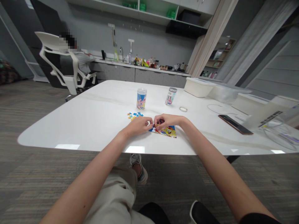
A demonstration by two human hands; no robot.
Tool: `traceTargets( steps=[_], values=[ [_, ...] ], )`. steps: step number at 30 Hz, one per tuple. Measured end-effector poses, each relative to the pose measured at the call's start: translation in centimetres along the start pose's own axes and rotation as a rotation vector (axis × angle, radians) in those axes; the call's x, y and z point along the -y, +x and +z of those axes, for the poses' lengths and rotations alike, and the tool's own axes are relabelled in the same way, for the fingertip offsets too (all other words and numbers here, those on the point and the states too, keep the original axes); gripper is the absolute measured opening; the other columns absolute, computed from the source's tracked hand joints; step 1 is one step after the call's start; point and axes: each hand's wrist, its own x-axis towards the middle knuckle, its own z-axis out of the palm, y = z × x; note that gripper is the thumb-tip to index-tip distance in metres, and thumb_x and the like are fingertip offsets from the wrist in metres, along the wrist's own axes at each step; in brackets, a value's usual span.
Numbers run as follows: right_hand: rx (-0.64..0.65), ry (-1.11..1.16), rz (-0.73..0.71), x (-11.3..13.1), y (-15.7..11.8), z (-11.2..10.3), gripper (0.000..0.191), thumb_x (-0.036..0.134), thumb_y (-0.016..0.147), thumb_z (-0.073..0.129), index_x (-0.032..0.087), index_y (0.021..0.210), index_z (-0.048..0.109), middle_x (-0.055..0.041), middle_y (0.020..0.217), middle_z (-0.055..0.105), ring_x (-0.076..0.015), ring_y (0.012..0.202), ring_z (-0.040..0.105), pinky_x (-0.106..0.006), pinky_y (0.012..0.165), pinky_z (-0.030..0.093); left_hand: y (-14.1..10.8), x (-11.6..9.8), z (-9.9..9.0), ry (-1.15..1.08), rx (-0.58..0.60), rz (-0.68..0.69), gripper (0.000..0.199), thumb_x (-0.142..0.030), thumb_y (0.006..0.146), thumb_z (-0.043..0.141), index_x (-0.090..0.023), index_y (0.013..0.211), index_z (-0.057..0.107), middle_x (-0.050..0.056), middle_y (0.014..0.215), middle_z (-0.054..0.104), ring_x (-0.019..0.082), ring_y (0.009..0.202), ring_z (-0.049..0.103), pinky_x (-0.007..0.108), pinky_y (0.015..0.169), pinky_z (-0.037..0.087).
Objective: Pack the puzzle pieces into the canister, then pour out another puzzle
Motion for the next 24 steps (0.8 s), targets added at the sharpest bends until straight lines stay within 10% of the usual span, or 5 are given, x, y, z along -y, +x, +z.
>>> traceTargets(
  steps=[24],
  values=[
    [0.007,-0.02,-0.06,-0.41,0.1,-0.05,0.02,0.033,0.071,0.074,0.017,0.079,0.064,0.001,0.078,0.065,-0.011,0.069,0.056,-0.023,0.064,0.044,0.15,0.29,0.19,-0.057,-0.076,-0.011,0.025,-0.032,0.092,0.046,-0.018,0.09,0.066,0.001,0.064,0.065,0.015,0.06,0.056,0.025,0.06,0.035]
  ],
)
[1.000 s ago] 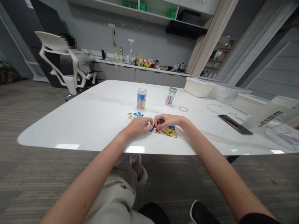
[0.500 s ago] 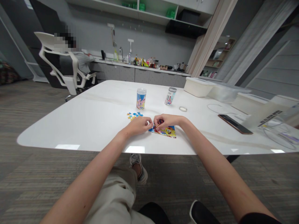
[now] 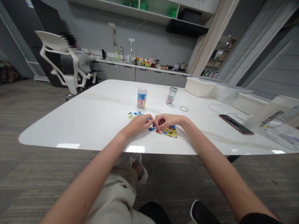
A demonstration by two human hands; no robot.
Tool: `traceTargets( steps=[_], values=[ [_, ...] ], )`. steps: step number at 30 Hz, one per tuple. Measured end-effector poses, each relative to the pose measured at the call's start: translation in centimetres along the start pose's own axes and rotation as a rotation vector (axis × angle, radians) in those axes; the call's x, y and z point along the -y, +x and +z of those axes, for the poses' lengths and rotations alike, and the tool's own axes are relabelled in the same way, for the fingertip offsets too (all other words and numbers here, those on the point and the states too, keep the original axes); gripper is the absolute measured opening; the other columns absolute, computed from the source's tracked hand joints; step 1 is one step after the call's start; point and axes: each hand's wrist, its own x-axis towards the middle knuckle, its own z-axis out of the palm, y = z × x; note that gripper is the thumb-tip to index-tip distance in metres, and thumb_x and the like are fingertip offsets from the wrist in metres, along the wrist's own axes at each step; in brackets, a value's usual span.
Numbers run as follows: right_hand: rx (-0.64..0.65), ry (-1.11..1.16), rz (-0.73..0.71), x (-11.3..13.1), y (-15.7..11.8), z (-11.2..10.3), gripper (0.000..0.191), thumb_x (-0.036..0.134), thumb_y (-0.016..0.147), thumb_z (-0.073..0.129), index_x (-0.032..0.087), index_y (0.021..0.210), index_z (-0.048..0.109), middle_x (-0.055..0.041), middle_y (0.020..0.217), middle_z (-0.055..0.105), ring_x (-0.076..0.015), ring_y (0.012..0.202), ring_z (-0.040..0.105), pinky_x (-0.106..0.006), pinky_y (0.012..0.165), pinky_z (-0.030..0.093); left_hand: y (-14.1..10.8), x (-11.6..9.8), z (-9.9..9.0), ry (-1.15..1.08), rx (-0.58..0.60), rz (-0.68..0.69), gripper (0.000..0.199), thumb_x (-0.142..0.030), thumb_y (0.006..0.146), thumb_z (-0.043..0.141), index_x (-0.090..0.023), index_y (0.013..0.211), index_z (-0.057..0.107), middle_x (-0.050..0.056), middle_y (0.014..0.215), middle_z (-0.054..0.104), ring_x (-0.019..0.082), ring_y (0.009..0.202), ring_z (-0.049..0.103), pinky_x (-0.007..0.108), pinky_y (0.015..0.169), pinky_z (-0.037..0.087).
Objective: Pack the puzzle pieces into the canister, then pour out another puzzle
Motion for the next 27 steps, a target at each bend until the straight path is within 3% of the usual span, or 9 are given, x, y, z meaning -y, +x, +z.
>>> traceTargets(
  steps=[4,10,19,23,27],
  values=[
    [0.015,-0.011,-0.011,0.3,-0.1,0.0,0.018,0.032,0.073,0.072,0.016,0.079,0.065,-0.0004,0.082,0.066,-0.0113,0.071,0.056,-0.024,0.066,0.044,0.1,-0.1,-0.4,-0.018,-0.119,-0.078,0.025,-0.032,0.092,0.047,-0.017,0.086,0.066,0.001,0.064,0.063,0.015,0.061,0.056,0.025,0.06,0.035],
    [-0.007,0.017,-0.001,0.5,-0.1,0.0,0.023,0.037,0.077,0.068,0.016,0.084,0.063,0.0005,0.074,0.065,-0.0106,0.063,0.055,-0.024,0.059,0.042,0.0,0.1,-0.6,0.004,-0.177,-0.162,0.026,-0.033,0.095,0.042,-0.019,0.09,0.064,0.002,0.068,0.065,0.018,0.065,0.059,0.028,0.065,0.038],
    [-0.299,0.279,-0.034,0.5,0.5,0.4,0.023,0.033,0.073,0.072,0.016,0.083,0.061,-0.0006,0.075,0.068,-0.012,0.067,0.062,-0.026,0.065,0.049,0.0,0.6,-0.3,0.185,-0.133,-0.191,0.028,-0.029,0.099,0.03,-0.019,0.102,0.056,0.009,0.088,0.067,0.024,0.085,0.065,0.031,0.071,0.043],
    [-0.414,0.144,-0.087,-0.1,1.8,1.0,0.021,0.032,0.077,0.066,0.016,0.091,0.069,-0.004,0.086,0.072,-0.015,0.079,0.065,-0.028,0.072,0.05,-0.1,0.3,-0.5,0.303,-0.136,-0.233,0.03,-0.026,0.1,0.027,-0.016,0.109,0.054,0.012,0.097,0.066,0.025,0.089,0.066,0.032,0.074,0.045],
    [-0.505,-0.111,-0.159,-0.1,2.4,1.4,0.019,0.026,0.08,0.063,0.019,0.095,0.072,-0.0053,0.101,0.071,-0.0149,0.085,0.064,-0.027,0.073,0.048,-0.2,-0.3,-0.7,0.359,-0.131,-0.364,0.032,-0.028,0.101,0.023,-0.017,0.113,0.052,0.011,0.095,0.068,0.026,0.091,0.067,0.033,0.072,0.047]
  ],
)
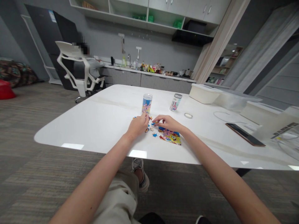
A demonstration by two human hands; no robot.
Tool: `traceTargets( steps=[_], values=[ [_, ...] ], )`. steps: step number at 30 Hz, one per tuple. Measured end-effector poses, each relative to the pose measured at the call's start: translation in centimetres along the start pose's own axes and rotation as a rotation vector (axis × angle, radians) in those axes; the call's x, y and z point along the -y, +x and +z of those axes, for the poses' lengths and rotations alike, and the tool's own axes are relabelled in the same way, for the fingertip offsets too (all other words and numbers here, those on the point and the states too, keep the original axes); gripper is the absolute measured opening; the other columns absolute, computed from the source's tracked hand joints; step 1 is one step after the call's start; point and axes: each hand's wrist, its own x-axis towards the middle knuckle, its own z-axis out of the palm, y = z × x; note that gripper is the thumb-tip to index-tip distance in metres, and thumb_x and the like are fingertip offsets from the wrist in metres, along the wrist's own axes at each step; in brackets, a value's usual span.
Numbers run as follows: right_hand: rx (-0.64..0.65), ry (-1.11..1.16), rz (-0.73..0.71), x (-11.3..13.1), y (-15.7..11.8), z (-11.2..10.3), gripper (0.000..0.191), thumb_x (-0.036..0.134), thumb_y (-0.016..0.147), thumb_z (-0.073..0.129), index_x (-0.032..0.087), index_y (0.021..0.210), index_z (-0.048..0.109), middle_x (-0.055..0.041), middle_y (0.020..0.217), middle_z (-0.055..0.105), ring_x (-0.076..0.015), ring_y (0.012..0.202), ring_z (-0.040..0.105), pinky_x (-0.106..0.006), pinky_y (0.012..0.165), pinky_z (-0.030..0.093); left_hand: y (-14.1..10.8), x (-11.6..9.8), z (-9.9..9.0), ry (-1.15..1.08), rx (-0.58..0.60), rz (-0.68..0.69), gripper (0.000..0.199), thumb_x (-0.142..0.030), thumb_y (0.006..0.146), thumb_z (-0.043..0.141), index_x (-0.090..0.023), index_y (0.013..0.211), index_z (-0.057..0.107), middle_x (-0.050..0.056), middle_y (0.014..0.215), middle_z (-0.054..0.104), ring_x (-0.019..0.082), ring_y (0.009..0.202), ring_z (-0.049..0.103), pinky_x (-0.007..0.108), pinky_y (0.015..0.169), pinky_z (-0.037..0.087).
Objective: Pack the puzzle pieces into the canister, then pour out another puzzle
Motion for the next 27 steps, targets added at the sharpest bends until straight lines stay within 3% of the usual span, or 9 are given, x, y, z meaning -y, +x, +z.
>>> traceTargets(
  steps=[3,7,12,20,27],
  values=[
    [-0.02,-0.026,-0.001,0.0,-0.1,0.1,0.018,0.024,0.08,0.062,0.019,0.095,0.071,-0.0056,0.1,0.07,-0.0146,0.083,0.064,-0.026,0.069,0.048,0.0,0.4,0.0,0.044,-0.019,-0.071,0.033,-0.029,0.1,0.024,-0.016,0.113,0.052,0.012,0.091,0.069,0.027,0.089,0.068,0.034,0.07,0.048],
    [-0.008,-0.028,0.022,-0.3,-0.2,0.2,0.018,0.018,0.079,0.06,0.018,0.095,0.069,-0.0057,0.098,0.07,-0.015,0.083,0.066,-0.026,0.068,0.049,0.1,2.5,0.2,0.197,-0.013,-0.06,0.032,-0.026,0.098,0.028,-0.012,0.107,0.056,0.015,0.089,0.069,0.028,0.091,0.068,0.035,0.071,0.049],
    [-0.019,-0.095,-0.022,-1.0,-0.3,0.5,0.015,0.022,0.082,0.061,0.018,0.094,0.069,-0.0066,0.096,0.066,-0.0156,0.083,0.064,-0.027,0.069,0.051,-0.1,4.6,-0.2,0.279,0.003,-0.142,0.03,-0.026,0.096,0.036,-0.011,0.104,0.059,0.016,0.092,0.07,0.028,0.091,0.068,0.035,0.073,0.05],
    [0.029,-0.195,-0.103,0.5,-0.5,0.3,0.017,0.028,0.086,0.06,0.022,0.097,0.073,-0.0065,0.1,0.063,-0.017,0.09,0.063,-0.032,0.087,0.05,-0.3,4.2,-0.7,0.257,-0.015,-0.194,0.028,-0.034,0.096,0.043,-0.012,0.109,0.057,0.014,0.094,0.07,0.029,0.092,0.068,0.034,0.072,0.05],
    [0.069,-0.146,-0.147,0.9,-0.5,0.7,0.014,0.031,0.081,0.068,0.021,0.09,0.071,-0.0059,0.098,0.06,-0.0178,0.092,0.061,-0.033,0.088,0.049,-0.3,4.1,-0.7,0.229,0.008,-0.218,0.03,-0.036,0.095,0.046,-0.013,0.111,0.056,0.014,0.096,0.07,0.029,0.094,0.068,0.035,0.074,0.051]
  ],
)
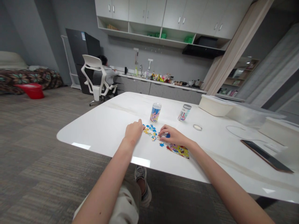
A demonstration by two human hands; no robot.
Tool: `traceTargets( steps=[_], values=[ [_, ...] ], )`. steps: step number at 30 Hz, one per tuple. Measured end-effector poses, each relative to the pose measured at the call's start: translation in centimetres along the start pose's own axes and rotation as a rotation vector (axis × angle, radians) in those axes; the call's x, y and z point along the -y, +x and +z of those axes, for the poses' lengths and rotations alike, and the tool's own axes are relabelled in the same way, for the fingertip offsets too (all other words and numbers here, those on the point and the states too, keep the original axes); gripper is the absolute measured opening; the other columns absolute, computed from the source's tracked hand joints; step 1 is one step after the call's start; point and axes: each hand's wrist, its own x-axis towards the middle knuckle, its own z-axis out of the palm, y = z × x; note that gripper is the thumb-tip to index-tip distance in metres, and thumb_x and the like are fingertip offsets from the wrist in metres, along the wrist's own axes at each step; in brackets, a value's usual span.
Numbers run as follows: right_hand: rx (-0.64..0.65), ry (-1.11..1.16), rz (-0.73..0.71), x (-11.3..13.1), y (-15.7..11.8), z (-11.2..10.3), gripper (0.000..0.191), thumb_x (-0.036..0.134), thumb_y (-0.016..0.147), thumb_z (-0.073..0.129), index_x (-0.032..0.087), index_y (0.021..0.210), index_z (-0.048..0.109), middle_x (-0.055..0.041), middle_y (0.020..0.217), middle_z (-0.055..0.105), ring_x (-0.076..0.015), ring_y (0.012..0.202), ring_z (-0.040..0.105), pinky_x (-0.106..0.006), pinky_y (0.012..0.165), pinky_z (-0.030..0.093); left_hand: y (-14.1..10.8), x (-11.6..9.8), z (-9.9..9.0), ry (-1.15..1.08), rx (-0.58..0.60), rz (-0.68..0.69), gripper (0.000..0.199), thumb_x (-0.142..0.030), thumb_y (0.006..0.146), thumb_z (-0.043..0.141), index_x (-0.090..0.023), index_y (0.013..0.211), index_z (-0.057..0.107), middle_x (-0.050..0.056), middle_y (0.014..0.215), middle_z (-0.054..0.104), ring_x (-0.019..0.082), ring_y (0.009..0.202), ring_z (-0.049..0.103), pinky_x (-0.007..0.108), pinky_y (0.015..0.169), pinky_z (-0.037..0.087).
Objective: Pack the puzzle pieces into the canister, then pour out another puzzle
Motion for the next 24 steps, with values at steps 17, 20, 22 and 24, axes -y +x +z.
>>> traceTargets(
  steps=[17,20,22,24],
  values=[
    [-0.185,-0.186,0.248,-2.9,0.1,0.7,0.017,0.019,0.084,0.06,0.022,0.089,0.076,-0.0054,0.089,0.064,-0.0165,0.076,0.061,-0.032,0.075,0.049,-0.3,0.1,-0.1,-0.006,-0.021,-0.132,0.028,-0.018,0.094,0.037,-0.008,0.116,0.052,0.02,0.099,0.069,0.03,0.096,0.068,0.034,0.076,0.052],
    [-0.181,-0.183,0.242,-2.7,0.0,0.7,0.021,0.019,0.086,0.057,0.022,0.095,0.075,-0.0059,0.092,0.064,-0.0162,0.077,0.062,-0.032,0.076,0.05,-0.3,0.0,-0.1,-0.011,-0.004,-0.078,0.028,-0.017,0.095,0.036,-0.008,0.116,0.052,0.02,0.097,0.069,0.03,0.096,0.068,0.036,0.076,0.051],
    [-0.16,-0.163,0.215,-2.4,0.0,0.5,0.022,0.018,0.086,0.056,0.022,0.097,0.075,-0.0061,0.094,0.064,-0.0163,0.079,0.062,-0.032,0.077,0.05,-0.3,-0.1,-0.1,-0.007,0.009,-0.006,0.028,-0.018,0.095,0.035,-0.01,0.116,0.053,0.02,0.097,0.069,0.03,0.095,0.068,0.036,0.076,0.05],
    [-0.119,-0.136,0.173,-2.1,-0.1,0.2,0.022,0.019,0.087,0.055,0.021,0.099,0.074,-0.0065,0.096,0.064,-0.0169,0.084,0.062,-0.031,0.079,0.05,-0.3,-0.2,0.0,-0.007,0.011,0.065,0.027,-0.021,0.096,0.035,-0.012,0.115,0.053,0.018,0.096,0.069,0.029,0.094,0.068,0.036,0.076,0.05]
  ],
)
